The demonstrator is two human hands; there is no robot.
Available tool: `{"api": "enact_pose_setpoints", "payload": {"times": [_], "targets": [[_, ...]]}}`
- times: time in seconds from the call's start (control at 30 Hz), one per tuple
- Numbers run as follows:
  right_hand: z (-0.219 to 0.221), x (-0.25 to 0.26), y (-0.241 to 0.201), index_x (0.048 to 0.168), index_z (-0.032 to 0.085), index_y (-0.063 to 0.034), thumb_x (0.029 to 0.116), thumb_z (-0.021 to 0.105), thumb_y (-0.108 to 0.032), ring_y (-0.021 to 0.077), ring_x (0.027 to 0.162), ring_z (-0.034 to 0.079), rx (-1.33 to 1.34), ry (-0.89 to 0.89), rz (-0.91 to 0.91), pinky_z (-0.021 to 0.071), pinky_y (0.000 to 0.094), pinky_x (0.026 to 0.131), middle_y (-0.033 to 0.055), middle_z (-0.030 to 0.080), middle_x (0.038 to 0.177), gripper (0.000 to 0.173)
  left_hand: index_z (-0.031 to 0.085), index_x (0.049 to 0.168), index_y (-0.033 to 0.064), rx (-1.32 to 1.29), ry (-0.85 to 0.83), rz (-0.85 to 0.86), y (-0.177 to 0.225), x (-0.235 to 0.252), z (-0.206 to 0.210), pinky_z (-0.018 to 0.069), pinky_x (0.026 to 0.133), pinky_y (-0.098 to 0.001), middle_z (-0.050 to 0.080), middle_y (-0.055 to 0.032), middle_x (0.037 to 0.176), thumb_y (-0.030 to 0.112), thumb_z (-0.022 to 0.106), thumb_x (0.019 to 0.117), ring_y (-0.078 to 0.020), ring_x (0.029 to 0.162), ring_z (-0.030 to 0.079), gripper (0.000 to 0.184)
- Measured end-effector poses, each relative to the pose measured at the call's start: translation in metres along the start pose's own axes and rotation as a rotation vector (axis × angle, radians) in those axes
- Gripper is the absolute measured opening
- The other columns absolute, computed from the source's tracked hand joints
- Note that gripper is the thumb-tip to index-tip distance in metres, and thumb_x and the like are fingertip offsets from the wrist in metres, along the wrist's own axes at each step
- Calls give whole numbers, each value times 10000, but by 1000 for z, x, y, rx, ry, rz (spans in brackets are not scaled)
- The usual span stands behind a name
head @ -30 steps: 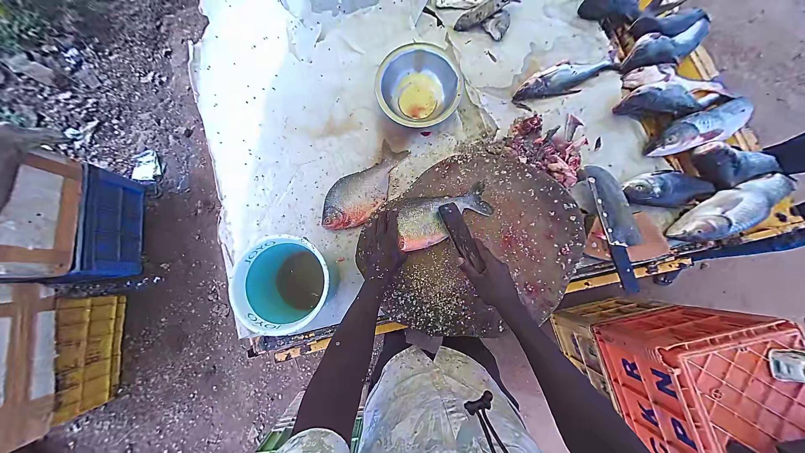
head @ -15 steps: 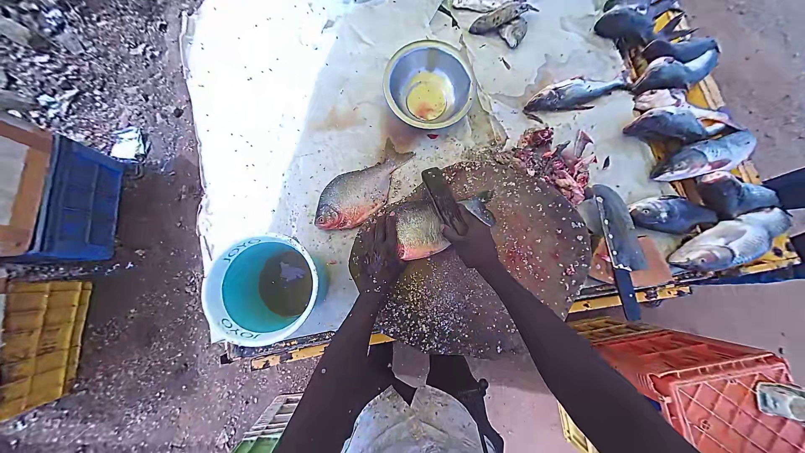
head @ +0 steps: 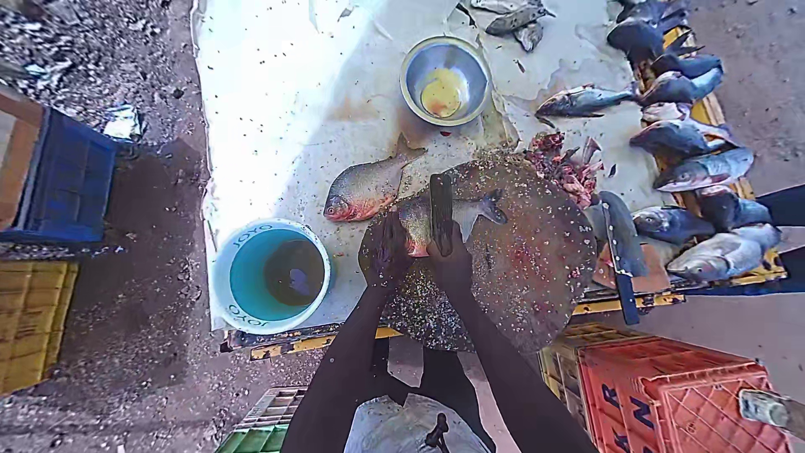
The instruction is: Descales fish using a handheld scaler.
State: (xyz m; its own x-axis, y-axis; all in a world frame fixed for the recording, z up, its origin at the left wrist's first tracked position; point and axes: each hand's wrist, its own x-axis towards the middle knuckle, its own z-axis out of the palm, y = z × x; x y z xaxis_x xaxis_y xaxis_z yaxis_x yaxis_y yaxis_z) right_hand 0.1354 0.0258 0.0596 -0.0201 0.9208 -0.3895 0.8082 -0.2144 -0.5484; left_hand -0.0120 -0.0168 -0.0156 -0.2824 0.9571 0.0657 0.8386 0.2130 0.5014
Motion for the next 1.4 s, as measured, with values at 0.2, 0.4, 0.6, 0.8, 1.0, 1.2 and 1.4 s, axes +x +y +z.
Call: {"api": "enact_pose_setpoints", "payload": {"times": [0.2,0.4,0.6,0.8,1.0,1.2,1.4], "targets": [[-45,2,-3,1620,312,-300,953,642,-593,401,918,708,-286,-260,-139,547,642,797,192,728,1031,800,203,1615,-20,7,7,9,-5,4,1,280,1242,-472,321,-240,1638,221,754,840,-356,1504,363,981],[-49,-26,-11,1643,247,-282,972,592,-599,401,932,714,-406,-276,-87,553,619,816,189,733,1018,818,179,1621,-18,-5,29,-88,2,-16,5,184,1277,-487,199,-204,1696,290,752,878,-331,1566,226,987],[-38,3,-58,1614,291,-272,958,613,-605,428,916,715,-686,-326,-263,557,631,740,197,728,990,803,74,1655,45,-70,-17,-110,8,-28,-3,153,1295,-482,125,-169,1722,218,678,952,-306,1588,165,943],[-75,-10,-56,1620,284,-279,965,580,-607,421,985,705,-768,-415,-263,549,626,796,197,722,1056,790,102,1646,20,-27,22,-122,6,-22,12,180,1283,-498,154,-224,1701,290,723,908,-333,1573,205,1001],[-29,44,-71,1560,385,-232,938,651,-576,435,882,708,-640,-337,-386,545,663,692,205,721,991,759,57,1656,59,-95,56,-130,6,-20,13,195,1297,-421,-75,-181,1726,313,718,924,-279,1604,69,1019],[-92,42,-37,1452,537,-268,951,725,-462,251,874,697,-360,-616,-360,569,510,781,106,721,1035,570,53,1645,13,-85,39,-139,6,-12,9,204,1289,-428,-115,-231,1708,261,710,918,-323,1601,59,1010],[-80,44,-4,1406,555,-131,979,686,-409,424,965,678,-190,-144,-113,522,660,842,244,691,1074,526,90,1642,8,-88,21,-140,11,-18,6,201,1287,-438,-85,-247,1707,396,833,815,-344,1598,72,1177]]}}
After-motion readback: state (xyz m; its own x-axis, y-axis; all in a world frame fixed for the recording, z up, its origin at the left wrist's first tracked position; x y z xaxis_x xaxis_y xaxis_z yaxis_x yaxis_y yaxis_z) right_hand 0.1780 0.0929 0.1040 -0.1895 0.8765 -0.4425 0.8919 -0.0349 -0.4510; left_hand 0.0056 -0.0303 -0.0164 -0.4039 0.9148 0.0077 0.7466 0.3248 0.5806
